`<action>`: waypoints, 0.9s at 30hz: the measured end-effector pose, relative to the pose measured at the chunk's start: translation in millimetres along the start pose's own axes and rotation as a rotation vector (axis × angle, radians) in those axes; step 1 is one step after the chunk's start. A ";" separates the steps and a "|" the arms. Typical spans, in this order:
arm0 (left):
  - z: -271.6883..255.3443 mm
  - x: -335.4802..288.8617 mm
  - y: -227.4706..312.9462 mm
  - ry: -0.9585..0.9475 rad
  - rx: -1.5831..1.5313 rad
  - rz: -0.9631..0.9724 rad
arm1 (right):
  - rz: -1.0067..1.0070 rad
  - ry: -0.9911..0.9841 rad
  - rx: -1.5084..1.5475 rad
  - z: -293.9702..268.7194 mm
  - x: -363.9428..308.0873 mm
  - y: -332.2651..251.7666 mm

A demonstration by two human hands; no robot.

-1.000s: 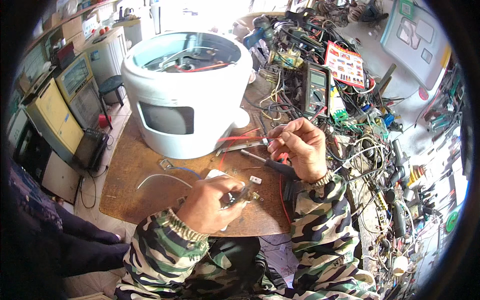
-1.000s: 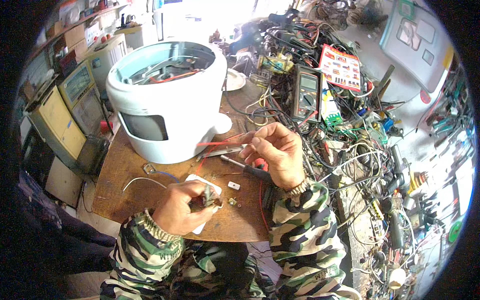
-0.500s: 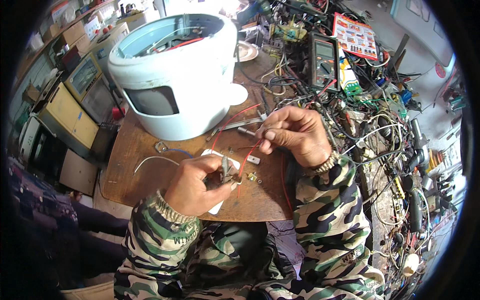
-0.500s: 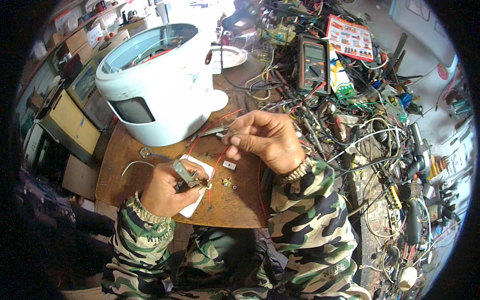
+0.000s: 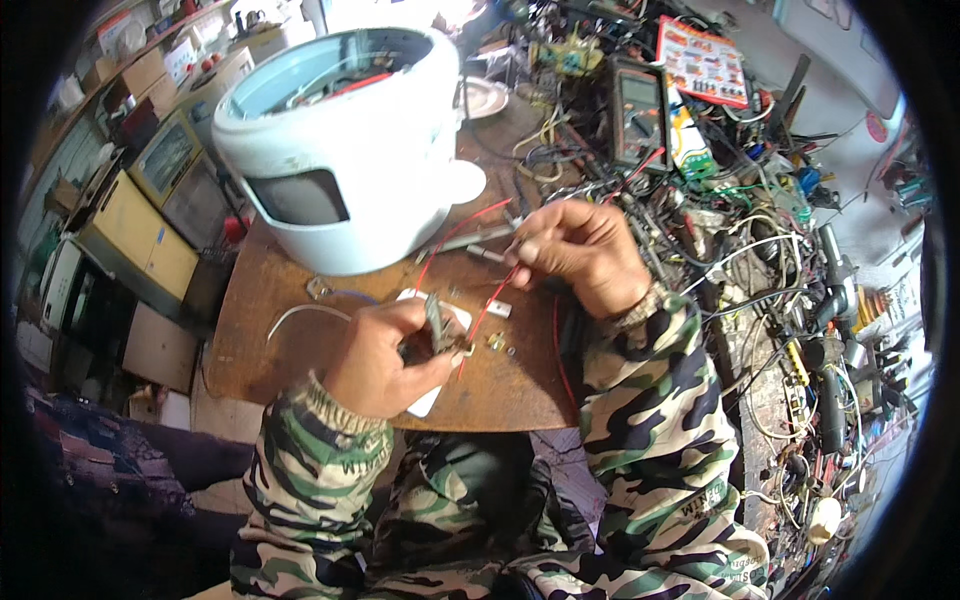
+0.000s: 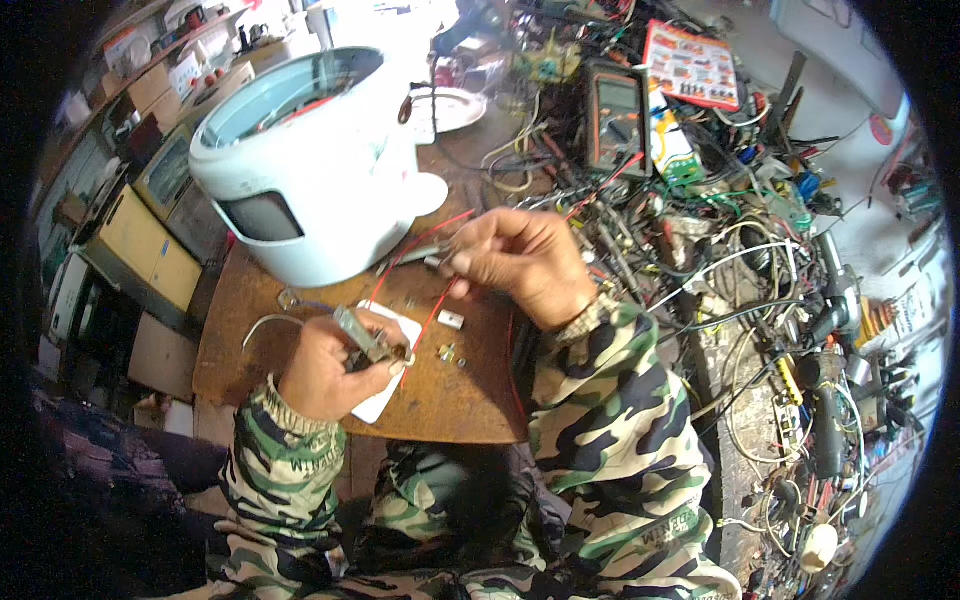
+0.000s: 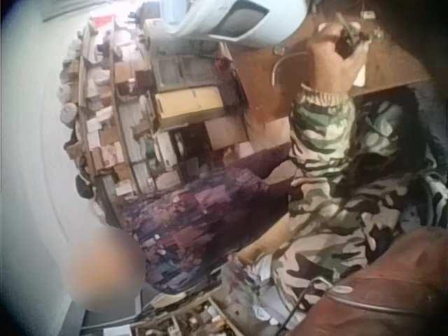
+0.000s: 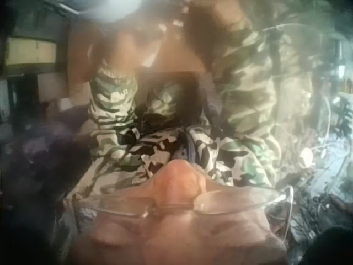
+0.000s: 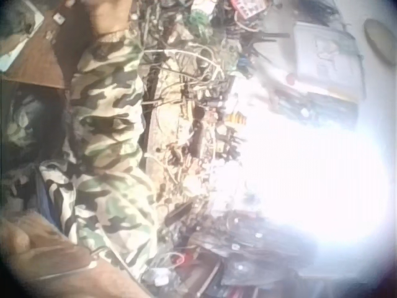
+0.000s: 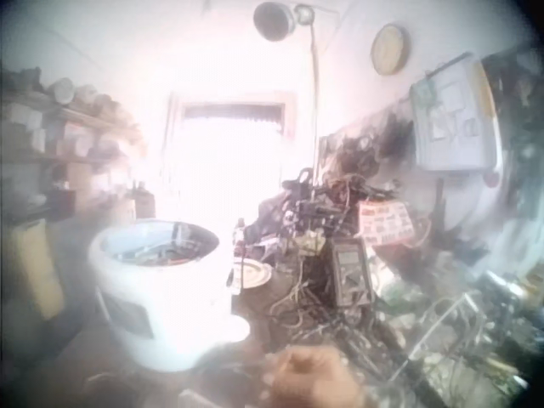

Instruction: The person sits on the floor and uses a screwdriver to adjust screws on a small white electrical component. They repeatedly tighten and loosen connections while holding the component and wires.

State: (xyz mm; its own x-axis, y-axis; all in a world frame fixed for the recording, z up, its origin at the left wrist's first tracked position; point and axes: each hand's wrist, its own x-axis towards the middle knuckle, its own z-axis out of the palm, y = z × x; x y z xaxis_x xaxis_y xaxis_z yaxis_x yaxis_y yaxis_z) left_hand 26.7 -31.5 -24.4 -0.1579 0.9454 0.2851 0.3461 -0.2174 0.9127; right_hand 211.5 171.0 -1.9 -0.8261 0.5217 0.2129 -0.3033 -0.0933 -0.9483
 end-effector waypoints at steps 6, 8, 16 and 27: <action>3.4 1.5 -0.2 0.016 -0.001 0.030 | -0.010 0.043 0.027 -3.6 0.0 -1.6; 1.4 2.0 0.8 -0.003 0.015 0.031 | -0.019 0.061 -0.052 -6.9 -0.3 -4.1; 1.8 1.7 -2.2 0.006 -0.017 0.012 | -0.251 0.317 -0.127 -9.5 -2.4 -15.4; 1.8 2.8 -2.8 0.017 0.031 0.022 | -0.226 0.261 -0.180 -0.1 -3.2 -13.8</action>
State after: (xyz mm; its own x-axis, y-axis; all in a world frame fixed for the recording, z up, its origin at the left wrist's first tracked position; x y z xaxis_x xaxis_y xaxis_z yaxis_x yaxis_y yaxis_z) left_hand 27.0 -27.8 -26.7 -0.1654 0.9363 0.3097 0.3784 -0.2297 0.8967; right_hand 218.4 170.7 10.5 -0.5926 0.7121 0.3764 -0.3565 0.1872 -0.9154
